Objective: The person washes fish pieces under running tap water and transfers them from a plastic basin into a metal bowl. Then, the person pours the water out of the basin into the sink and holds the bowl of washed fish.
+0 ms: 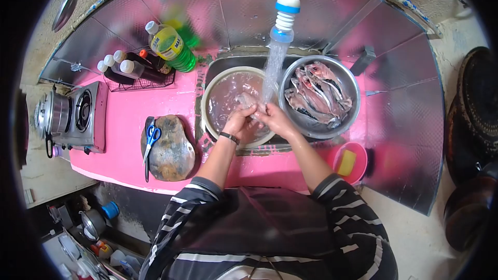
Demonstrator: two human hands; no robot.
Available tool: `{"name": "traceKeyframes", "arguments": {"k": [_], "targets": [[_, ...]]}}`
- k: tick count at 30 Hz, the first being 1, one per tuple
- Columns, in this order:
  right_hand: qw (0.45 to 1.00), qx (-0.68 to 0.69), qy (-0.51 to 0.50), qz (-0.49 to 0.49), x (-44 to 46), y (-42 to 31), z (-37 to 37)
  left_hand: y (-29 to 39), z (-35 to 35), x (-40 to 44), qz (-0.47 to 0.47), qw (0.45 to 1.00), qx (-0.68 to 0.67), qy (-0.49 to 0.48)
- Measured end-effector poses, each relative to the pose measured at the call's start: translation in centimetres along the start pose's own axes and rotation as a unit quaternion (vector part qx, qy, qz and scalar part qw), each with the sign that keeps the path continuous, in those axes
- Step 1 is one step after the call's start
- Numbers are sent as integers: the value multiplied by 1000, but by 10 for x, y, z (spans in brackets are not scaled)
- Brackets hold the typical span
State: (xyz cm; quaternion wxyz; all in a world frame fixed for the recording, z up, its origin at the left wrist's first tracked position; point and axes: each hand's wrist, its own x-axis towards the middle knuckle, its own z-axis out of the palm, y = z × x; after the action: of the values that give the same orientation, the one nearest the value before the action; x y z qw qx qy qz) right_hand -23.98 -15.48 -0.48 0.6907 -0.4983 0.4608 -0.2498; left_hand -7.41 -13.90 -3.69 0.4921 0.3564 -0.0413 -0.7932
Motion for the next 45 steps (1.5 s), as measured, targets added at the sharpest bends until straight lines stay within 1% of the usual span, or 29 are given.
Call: {"name": "traceKeyframes", "arguments": {"k": [1, 2, 5, 6, 9, 10, 15, 18, 21, 24, 25, 28, 30, 31, 33, 34, 38, 41, 42, 45], "targets": [[1000, -5, 1, 7, -2, -6, -6, 1, 3, 0, 2, 1000, 6, -23], [1000, -10, 3, 13, -5, -12, -11, -4, 1, 7, 24, 999, 11, -41], [999, -4, 34, -10, -10, -20, -22, -4, 25, -4, 45, 997, -52, -16], [999, -18, 25, -6, -15, -29, -22, -10, 17, 4, 53, 995, -76, -28], [992, -116, 43, -18, -28, -38, -25, -18, 6, 18, 67, 984, -164, -18], [992, -120, 38, -9, -33, -38, -27, -19, 6, 19, 72, 978, -193, -15], [988, -148, 25, 21, -63, -45, -38, -18, 12, 14, -9, 981, -190, -33], [936, -346, 18, -55, -83, -66, -45, -24, 12, 13, -37, 982, -180, -40], [919, -394, 14, 26, -98, -80, -57, -35, 5, 19, -41, 983, -170, -49], [920, -389, 28, -47, -107, -72, -67, -44, 3, 21, -42, 982, -169, -67], [916, -398, 25, -38, -109, -73, -69, -44, 4, 20, -43, 982, -170, -74], [906, -422, 32, -23, -115, -77, -75, -37, 17, 13, -62, 980, -181, -53], [901, -428, 56, -31, -119, -77, -80, -40, 18, 17, -45, 988, -147, -2], [903, -424, 60, -18, -121, -79, -82, -41, 18, 19, -36, 991, -130, 23], [907, -415, 68, 7, -125, -85, -84, -46, 19, 22, -25, 992, -112, 45], [909, -411, 77, 3, -126, -83, -87, -48, 20, 23, -20, 993, -103, 57], [912, -396, 110, 5, -131, -72, -107, -44, 35, 18, -53, 992, -37, 105], [907, -389, 159, 20, -143, -84, -113, -46, 49, 27, -34, 998, 7, 48], [904, -387, 179, 24, -146, -90, -115, -41, 66, 24, -28, 998, 36, 52], [861, -421, 253, 129, -149, -79, -137, -52, 53, 60, 24, 987, 158, 36]]}}
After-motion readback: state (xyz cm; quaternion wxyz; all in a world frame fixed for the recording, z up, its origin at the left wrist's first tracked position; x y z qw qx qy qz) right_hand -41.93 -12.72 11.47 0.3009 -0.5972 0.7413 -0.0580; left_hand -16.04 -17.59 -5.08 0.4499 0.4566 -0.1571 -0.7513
